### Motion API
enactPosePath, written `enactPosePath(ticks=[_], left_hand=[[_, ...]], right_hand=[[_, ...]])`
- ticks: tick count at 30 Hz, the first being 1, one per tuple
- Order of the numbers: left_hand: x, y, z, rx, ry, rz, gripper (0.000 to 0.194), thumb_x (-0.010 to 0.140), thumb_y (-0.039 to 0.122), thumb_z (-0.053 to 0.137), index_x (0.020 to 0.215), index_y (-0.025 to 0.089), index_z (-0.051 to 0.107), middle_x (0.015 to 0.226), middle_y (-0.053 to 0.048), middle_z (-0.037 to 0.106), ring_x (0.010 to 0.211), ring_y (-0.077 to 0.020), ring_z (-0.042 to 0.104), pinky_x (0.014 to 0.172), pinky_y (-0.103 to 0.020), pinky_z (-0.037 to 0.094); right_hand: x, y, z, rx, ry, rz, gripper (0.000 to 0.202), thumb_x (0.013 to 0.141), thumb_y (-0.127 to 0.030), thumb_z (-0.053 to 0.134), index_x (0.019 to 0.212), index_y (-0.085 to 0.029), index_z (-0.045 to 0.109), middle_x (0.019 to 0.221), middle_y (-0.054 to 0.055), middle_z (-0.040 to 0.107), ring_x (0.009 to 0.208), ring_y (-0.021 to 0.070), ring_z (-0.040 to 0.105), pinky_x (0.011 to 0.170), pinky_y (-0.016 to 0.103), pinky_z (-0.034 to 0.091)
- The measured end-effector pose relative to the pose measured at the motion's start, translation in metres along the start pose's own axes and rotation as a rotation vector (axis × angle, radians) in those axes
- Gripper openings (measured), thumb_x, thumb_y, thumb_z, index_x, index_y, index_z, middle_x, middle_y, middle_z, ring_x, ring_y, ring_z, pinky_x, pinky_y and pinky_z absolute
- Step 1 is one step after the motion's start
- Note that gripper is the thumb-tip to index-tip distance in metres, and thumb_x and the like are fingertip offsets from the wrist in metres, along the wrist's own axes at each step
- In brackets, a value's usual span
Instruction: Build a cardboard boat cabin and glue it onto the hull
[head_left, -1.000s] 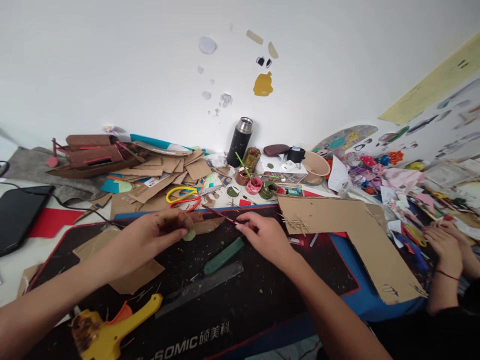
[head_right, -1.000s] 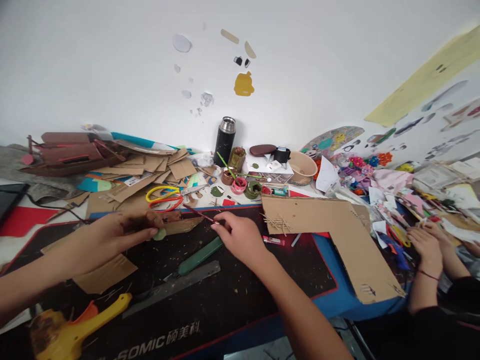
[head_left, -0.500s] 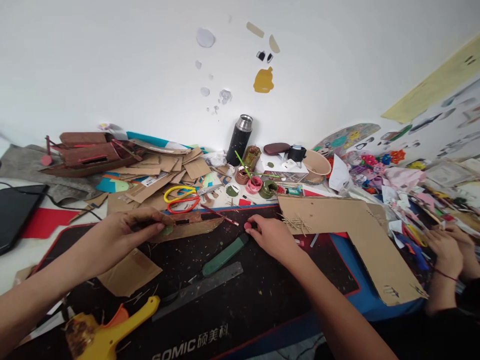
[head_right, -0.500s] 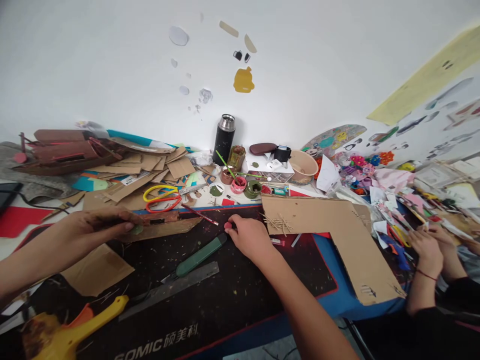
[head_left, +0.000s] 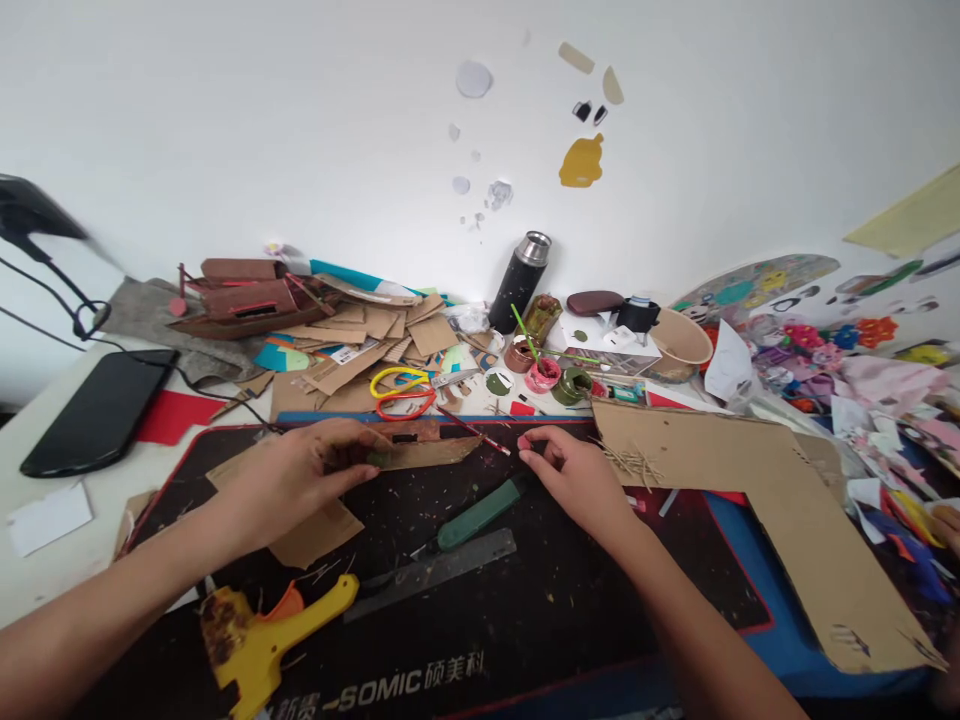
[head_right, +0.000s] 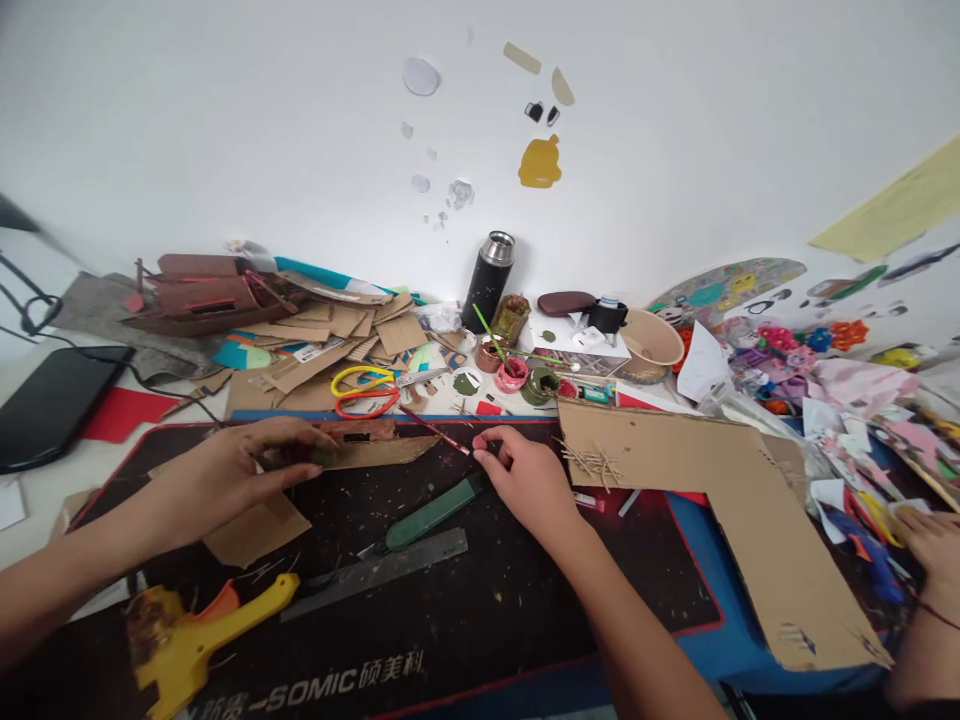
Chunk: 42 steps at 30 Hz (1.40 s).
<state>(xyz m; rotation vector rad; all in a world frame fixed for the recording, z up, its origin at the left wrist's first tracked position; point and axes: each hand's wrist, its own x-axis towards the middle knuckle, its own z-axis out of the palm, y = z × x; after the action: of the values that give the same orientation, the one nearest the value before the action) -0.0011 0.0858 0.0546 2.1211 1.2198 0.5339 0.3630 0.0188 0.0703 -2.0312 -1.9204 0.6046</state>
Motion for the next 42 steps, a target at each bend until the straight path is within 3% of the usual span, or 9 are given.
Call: enactPosePath(ticks=[4,9,15,23,31,42], left_hand=[[-0.003,0.002,0.003,-0.019,-0.019,0.019,0.035,0.097,0.058,0.062,0.113,0.031,0.077,0.116,-0.005,0.082,0.104,-0.0292,0.077,0.097,-0.044,0.063],[-0.004,0.008,0.004,0.010,0.027,0.064,0.031,0.098,0.050,0.060,0.114,0.029,0.076,0.116,-0.005,0.081,0.104,-0.0284,0.076,0.100,-0.045,0.062],[-0.001,0.012,0.005,0.040,0.029,0.136,0.025,0.099,0.036,0.057,0.112,0.028,0.077,0.112,-0.005,0.080,0.105,-0.0264,0.075,0.099,-0.044,0.061],[0.000,0.006,0.013,0.181,0.086,0.254,0.025,0.101,0.030,0.057,0.118,0.025,0.076,0.114,-0.008,0.078,0.114,-0.0293,0.070,0.103,-0.048,0.058],[-0.005,0.000,0.016,0.395,0.110,0.316,0.031,0.102,0.030,0.060,0.130,0.027,0.075,0.123,-0.012,0.074,0.114,-0.0330,0.065,0.102,-0.051,0.056],[-0.006,-0.002,0.021,0.386,0.107,0.324,0.032,0.105,0.033,0.059,0.132,0.025,0.073,0.126,-0.012,0.073,0.116,-0.0321,0.065,0.102,-0.050,0.056]], right_hand=[[-0.003,-0.028,0.008,0.112,0.003,-0.108,0.017,0.101,-0.036,0.069,0.113,-0.025,0.077,0.070,-0.004,0.068,0.063,0.0174,0.063,0.064,0.028,0.038],[0.001,-0.070,0.030,0.055,-0.050,-0.260,0.014,0.103,-0.031,0.070,0.115,-0.027,0.075,0.076,-0.004,0.076,0.067,0.0166,0.069,0.066,0.028,0.038],[0.010,-0.100,0.044,-0.043,-0.083,-0.378,0.018,0.108,-0.031,0.064,0.124,-0.024,0.070,0.107,0.003,0.084,0.092,0.0214,0.079,0.073,0.029,0.046],[0.011,-0.104,0.051,-0.145,-0.123,-0.394,0.021,0.108,-0.029,0.064,0.128,-0.023,0.066,0.120,0.004,0.083,0.105,0.0252,0.079,0.075,0.031,0.049],[0.013,-0.110,0.054,-0.209,-0.121,-0.387,0.021,0.110,-0.032,0.060,0.128,-0.023,0.067,0.112,0.005,0.083,0.097,0.0250,0.080,0.071,0.032,0.048],[0.014,-0.106,0.063,-0.175,-0.093,-0.392,0.025,0.110,-0.031,0.060,0.133,-0.023,0.065,0.116,0.007,0.083,0.099,0.0245,0.079,0.074,0.031,0.048]])
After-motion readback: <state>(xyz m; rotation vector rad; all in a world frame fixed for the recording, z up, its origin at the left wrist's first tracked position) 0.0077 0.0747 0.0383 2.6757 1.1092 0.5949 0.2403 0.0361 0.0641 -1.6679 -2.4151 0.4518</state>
